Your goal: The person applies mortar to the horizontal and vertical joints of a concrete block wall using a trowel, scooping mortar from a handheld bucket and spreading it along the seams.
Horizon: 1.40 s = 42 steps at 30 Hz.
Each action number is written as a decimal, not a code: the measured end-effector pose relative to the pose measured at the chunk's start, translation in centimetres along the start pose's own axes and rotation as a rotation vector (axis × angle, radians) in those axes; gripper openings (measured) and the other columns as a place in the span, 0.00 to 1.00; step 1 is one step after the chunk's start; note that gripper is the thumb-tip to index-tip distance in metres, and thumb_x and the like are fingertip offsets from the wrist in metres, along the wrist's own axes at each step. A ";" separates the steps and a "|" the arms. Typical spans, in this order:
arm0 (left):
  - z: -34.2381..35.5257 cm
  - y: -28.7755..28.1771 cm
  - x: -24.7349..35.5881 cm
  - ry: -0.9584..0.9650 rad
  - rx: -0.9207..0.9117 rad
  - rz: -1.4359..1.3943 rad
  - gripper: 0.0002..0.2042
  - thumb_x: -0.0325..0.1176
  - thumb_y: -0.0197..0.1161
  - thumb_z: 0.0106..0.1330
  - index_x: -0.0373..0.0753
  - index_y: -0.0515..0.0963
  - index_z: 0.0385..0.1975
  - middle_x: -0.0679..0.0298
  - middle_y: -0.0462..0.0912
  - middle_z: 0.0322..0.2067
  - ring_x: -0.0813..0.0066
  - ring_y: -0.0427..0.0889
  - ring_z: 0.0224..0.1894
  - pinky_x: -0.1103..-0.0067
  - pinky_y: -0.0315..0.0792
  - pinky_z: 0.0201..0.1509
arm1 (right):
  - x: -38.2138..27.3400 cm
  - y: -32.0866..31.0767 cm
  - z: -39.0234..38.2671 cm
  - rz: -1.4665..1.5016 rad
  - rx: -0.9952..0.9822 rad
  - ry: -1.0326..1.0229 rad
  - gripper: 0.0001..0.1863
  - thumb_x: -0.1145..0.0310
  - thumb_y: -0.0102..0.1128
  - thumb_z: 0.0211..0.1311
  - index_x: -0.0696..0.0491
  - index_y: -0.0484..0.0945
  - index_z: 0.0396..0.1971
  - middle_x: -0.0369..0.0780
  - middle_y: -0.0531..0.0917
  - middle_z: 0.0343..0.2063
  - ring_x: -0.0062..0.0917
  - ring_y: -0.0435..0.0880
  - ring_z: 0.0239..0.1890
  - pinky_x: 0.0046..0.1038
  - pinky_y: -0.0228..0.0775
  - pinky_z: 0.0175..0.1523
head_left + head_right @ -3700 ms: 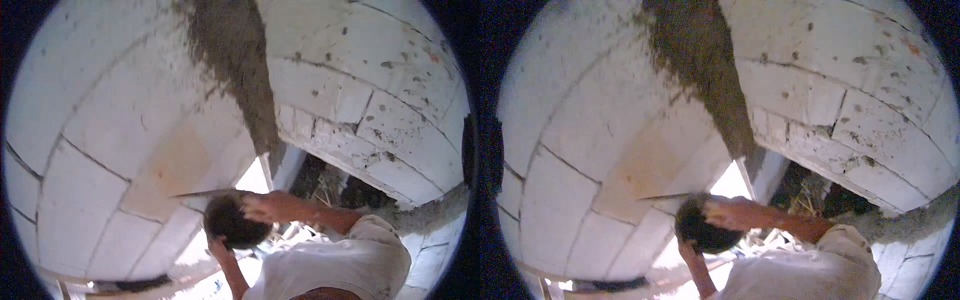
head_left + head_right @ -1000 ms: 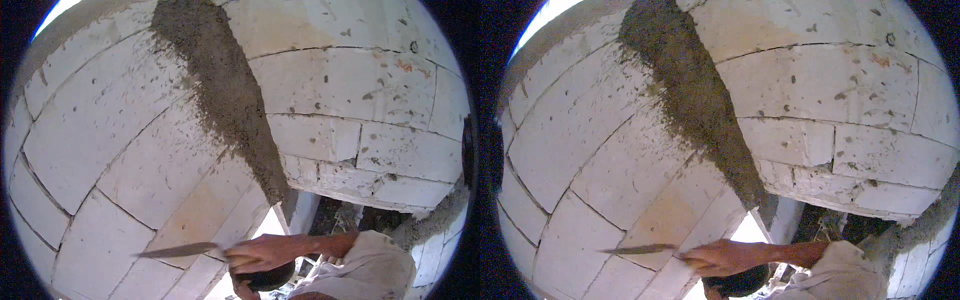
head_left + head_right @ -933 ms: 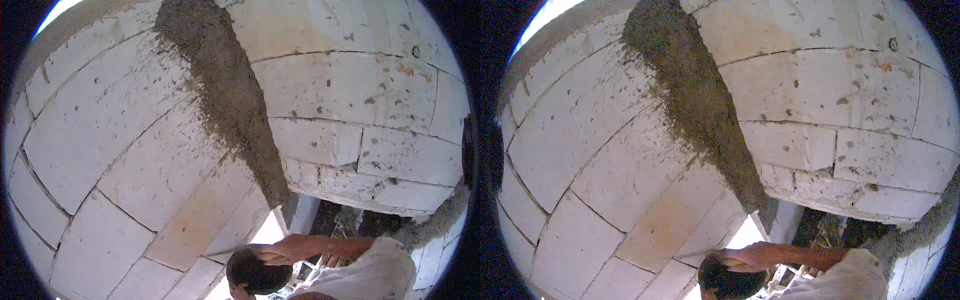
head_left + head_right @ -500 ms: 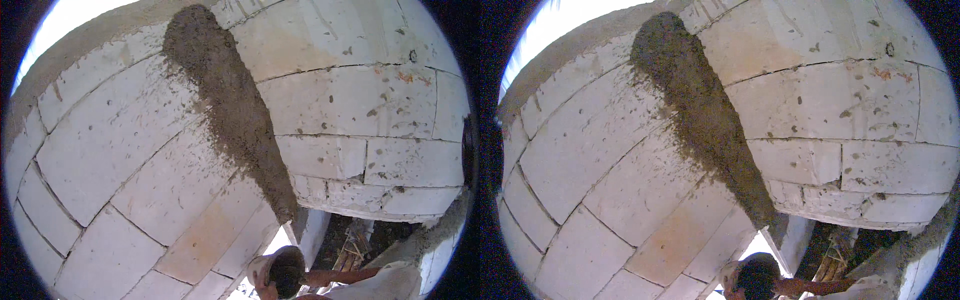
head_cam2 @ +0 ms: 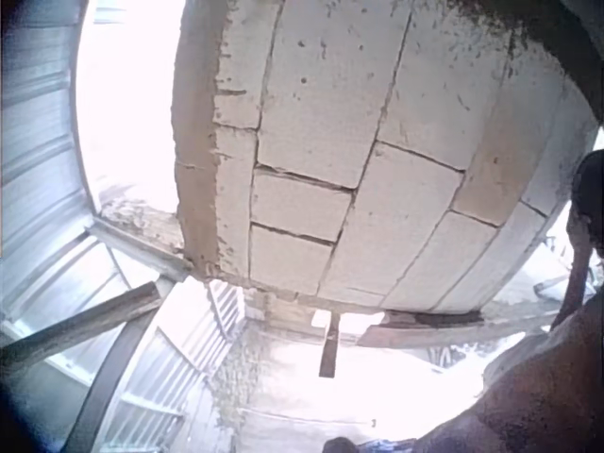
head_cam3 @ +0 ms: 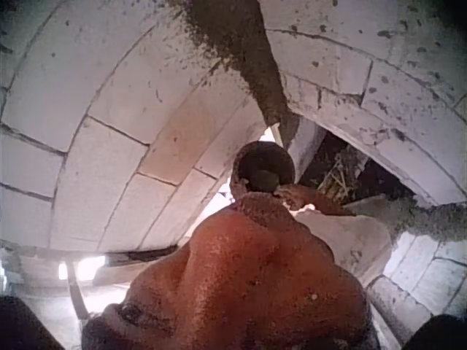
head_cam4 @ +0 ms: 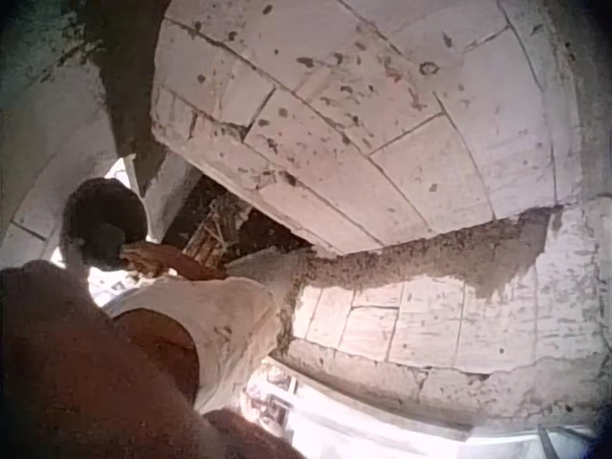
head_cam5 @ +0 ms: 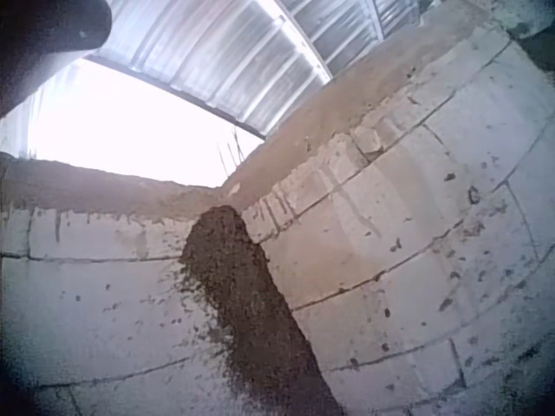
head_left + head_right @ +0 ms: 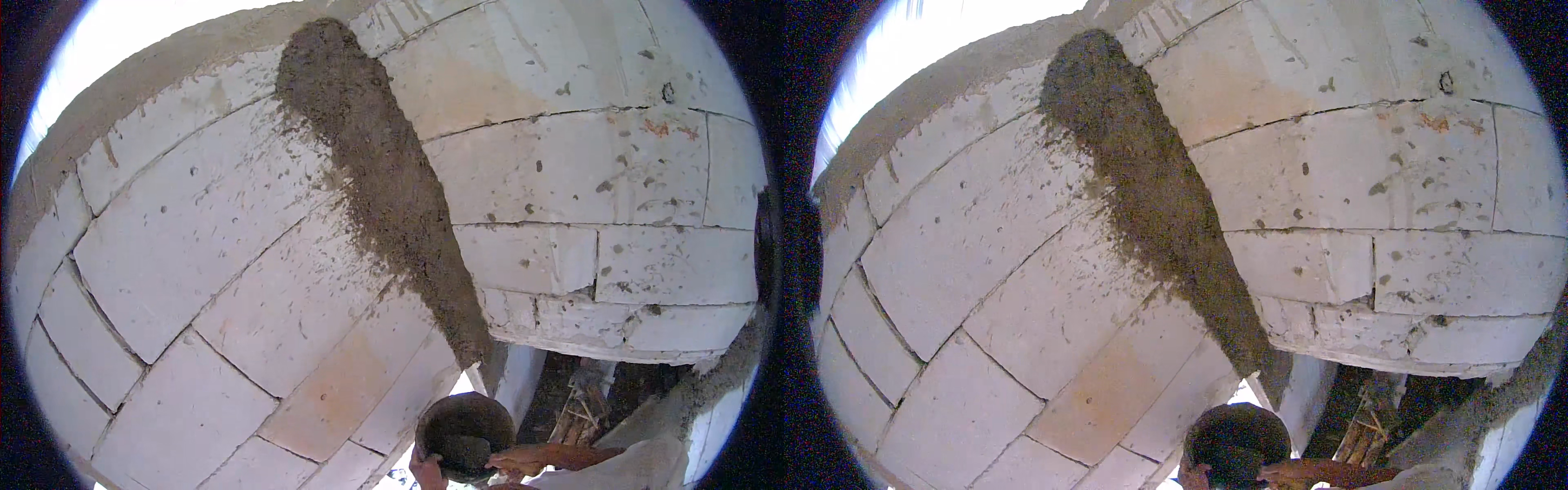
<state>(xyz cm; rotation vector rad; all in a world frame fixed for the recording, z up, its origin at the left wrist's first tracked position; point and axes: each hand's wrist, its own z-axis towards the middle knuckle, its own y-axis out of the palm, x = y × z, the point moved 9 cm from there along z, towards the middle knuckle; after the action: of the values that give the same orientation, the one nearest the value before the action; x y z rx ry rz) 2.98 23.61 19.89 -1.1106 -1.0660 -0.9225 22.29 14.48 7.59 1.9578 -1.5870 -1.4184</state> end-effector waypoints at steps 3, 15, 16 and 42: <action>0.1 0.7 -0.3 -0.256 -0.033 0.034 0.21 0.25 0.49 0.59 0.32 0.68 0.55 0.54 0.78 0.48 0.64 0.76 0.45 0.73 0.72 0.44 | -0.8 0.5 -1.2 0.028 0.028 -0.048 0.24 0.51 0.44 0.68 0.52 0.66 0.56 0.36 0.76 0.32 0.22 0.73 0.26 0.28 0.68 0.28; 3.4 1.0 -5.1 -0.210 0.105 -0.935 0.33 0.16 0.52 0.40 0.38 0.68 0.54 0.56 0.77 0.45 0.60 0.78 0.42 0.71 0.79 0.39 | -12.4 10.7 -12.0 0.304 0.077 -0.421 0.24 0.51 0.32 0.72 0.50 0.66 0.56 0.32 0.65 0.14 0.16 0.70 0.15 0.25 0.70 0.20; 3.3 1.7 -4.9 -0.250 0.078 -0.940 0.33 0.16 0.52 0.39 0.38 0.68 0.54 0.56 0.76 0.46 0.60 0.78 0.42 0.71 0.79 0.39 | -15.5 13.7 -15.7 0.316 0.071 -0.578 0.26 0.48 0.33 0.71 0.50 0.64 0.58 0.32 0.68 0.16 0.16 0.71 0.16 0.24 0.69 0.20; -3.6 -3.3 -4.5 -0.185 0.099 -0.323 0.27 0.29 0.52 0.54 0.39 0.65 0.59 0.52 0.74 0.50 0.65 0.76 0.48 0.70 0.73 0.49 | -31.6 44.6 -16.3 -1.193 0.089 -1.474 0.26 0.60 0.57 0.62 0.55 0.62 0.56 0.50 0.77 0.35 0.43 0.81 0.35 0.38 0.72 0.37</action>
<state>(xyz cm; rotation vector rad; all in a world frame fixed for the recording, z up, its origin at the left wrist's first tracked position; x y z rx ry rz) -0.55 19.60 15.90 -0.9707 -1.4585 -1.0199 10.00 18.77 63.19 1.8799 -0.3639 -3.8449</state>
